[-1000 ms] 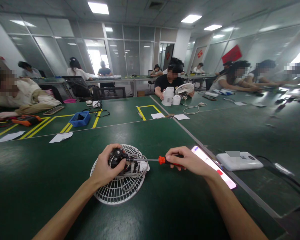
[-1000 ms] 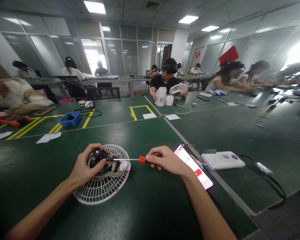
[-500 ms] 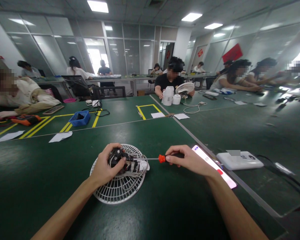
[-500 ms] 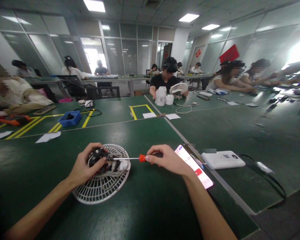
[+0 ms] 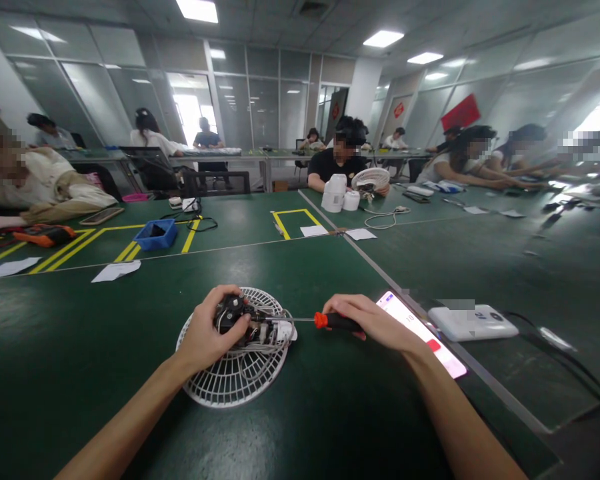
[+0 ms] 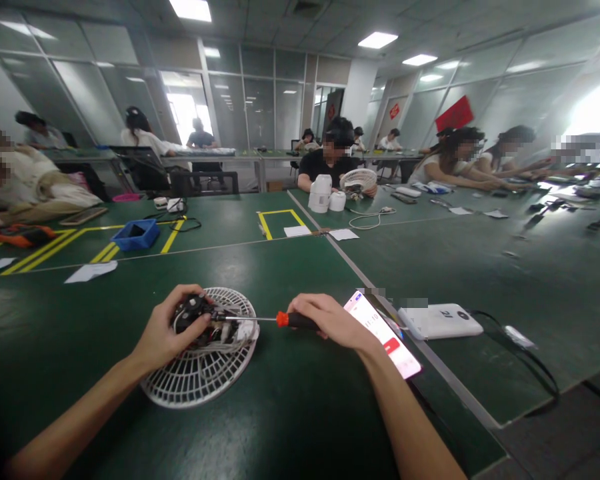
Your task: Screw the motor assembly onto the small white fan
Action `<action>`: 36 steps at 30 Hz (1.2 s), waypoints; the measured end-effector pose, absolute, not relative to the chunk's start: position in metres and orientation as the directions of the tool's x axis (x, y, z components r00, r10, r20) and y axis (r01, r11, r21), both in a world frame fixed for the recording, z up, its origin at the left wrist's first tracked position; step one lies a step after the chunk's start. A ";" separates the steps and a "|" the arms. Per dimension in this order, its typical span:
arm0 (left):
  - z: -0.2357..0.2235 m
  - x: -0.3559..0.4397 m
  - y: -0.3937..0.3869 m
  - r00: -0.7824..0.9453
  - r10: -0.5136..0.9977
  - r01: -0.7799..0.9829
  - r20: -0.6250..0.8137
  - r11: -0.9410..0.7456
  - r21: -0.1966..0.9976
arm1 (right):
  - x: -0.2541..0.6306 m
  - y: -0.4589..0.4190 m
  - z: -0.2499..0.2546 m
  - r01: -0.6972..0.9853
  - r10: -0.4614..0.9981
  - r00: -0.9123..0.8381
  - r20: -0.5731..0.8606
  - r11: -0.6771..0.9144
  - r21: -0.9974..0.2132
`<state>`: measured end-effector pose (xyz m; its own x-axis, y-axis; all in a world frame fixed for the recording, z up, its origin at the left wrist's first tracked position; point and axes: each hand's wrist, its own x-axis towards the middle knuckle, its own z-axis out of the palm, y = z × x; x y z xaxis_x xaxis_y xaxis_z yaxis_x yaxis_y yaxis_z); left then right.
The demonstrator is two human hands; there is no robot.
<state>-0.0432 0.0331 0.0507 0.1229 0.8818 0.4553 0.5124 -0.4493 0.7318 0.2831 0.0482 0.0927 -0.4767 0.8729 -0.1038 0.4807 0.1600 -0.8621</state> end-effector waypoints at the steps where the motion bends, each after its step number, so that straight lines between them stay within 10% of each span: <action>1: 0.051 -0.043 0.033 0.123 0.880 0.511 0.459 -0.453 0.731 | 0.283 0.049 0.091 0.481 0.867 -0.471 -0.161 0.099 -0.871; 17: 0.050 -0.043 0.033 0.108 0.879 0.505 0.464 -0.451 0.736 | 0.287 0.050 0.094 0.302 0.892 -0.434 0.127 0.277 -0.912; 26: 0.048 -0.043 0.033 0.100 0.876 0.511 0.472 -0.452 0.731 | 0.283 0.048 0.087 0.358 0.869 -0.465 -0.169 0.010 -0.934; 36: 0.048 -0.042 0.032 0.085 0.875 0.514 0.477 -0.449 0.731 | 0.283 0.047 0.097 0.335 0.911 -0.412 -0.020 0.131 -0.933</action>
